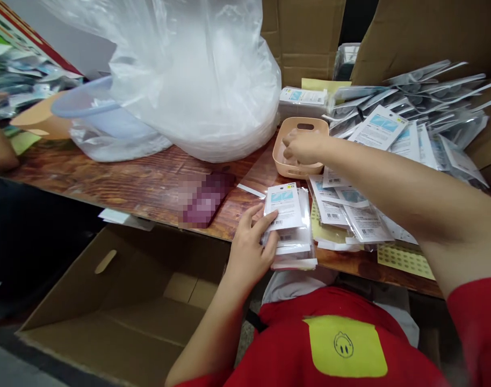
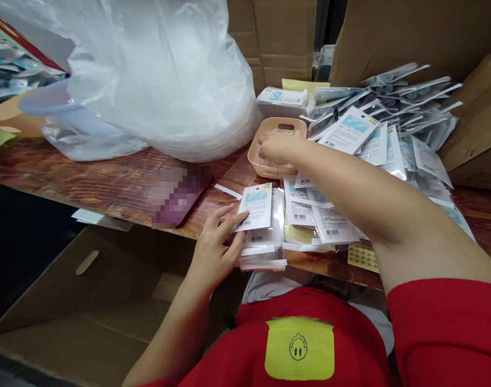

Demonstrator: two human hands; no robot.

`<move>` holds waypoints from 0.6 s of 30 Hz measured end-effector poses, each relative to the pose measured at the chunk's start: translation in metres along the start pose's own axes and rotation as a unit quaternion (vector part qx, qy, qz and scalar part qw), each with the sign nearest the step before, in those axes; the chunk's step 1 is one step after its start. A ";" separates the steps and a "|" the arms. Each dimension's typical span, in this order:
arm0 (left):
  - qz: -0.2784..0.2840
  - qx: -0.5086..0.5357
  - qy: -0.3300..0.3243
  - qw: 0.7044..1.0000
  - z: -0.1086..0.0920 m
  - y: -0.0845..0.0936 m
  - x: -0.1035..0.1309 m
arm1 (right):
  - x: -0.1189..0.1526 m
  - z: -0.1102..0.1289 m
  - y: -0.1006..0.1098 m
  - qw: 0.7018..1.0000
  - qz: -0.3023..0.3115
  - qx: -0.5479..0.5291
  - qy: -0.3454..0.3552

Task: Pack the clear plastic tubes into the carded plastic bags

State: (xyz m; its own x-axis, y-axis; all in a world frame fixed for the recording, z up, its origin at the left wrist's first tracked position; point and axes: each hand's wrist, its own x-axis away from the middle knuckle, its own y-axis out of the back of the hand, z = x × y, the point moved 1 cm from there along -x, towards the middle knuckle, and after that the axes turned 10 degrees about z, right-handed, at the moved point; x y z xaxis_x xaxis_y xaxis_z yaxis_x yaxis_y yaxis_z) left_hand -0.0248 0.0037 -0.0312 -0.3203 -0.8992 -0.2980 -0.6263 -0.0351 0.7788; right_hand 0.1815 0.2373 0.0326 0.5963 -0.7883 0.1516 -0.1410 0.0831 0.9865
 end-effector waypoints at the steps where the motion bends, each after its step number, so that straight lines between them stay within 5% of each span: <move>1: -0.005 0.019 0.014 1.000 -0.001 0.001 0.000 | 0.007 0.002 0.007 1.000 0.005 0.011 0.002; 3: -0.022 0.058 0.025 0.998 -0.005 0.005 -0.002 | 0.031 0.011 0.023 1.000 -0.019 0.022 0.005; 6: -0.051 0.121 0.044 0.990 -0.011 0.008 -0.005 | 0.091 0.044 0.042 0.983 -0.162 -0.017 0.082; 8: -0.058 0.169 0.079 0.981 -0.014 0.009 -0.007 | 0.137 0.075 0.045 0.933 -0.276 -0.083 0.217; 11: -0.060 0.231 0.119 0.964 -0.020 0.006 -0.008 | 0.185 0.116 0.030 0.891 -0.293 -0.175 0.300; 18: -0.064 0.305 0.126 0.942 -0.041 0.006 -0.007 | 0.189 0.136 -0.012 0.900 -0.312 -0.143 0.268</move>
State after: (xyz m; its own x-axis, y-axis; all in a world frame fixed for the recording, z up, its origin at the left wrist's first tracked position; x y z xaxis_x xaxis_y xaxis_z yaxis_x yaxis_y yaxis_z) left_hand 0.0028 -0.0077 -0.0018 -0.0829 -0.9825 -0.1670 -0.9645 0.0369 0.2614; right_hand 0.1886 0.0042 0.0408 0.7953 -0.3345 -0.5057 0.5173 -0.0605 0.8536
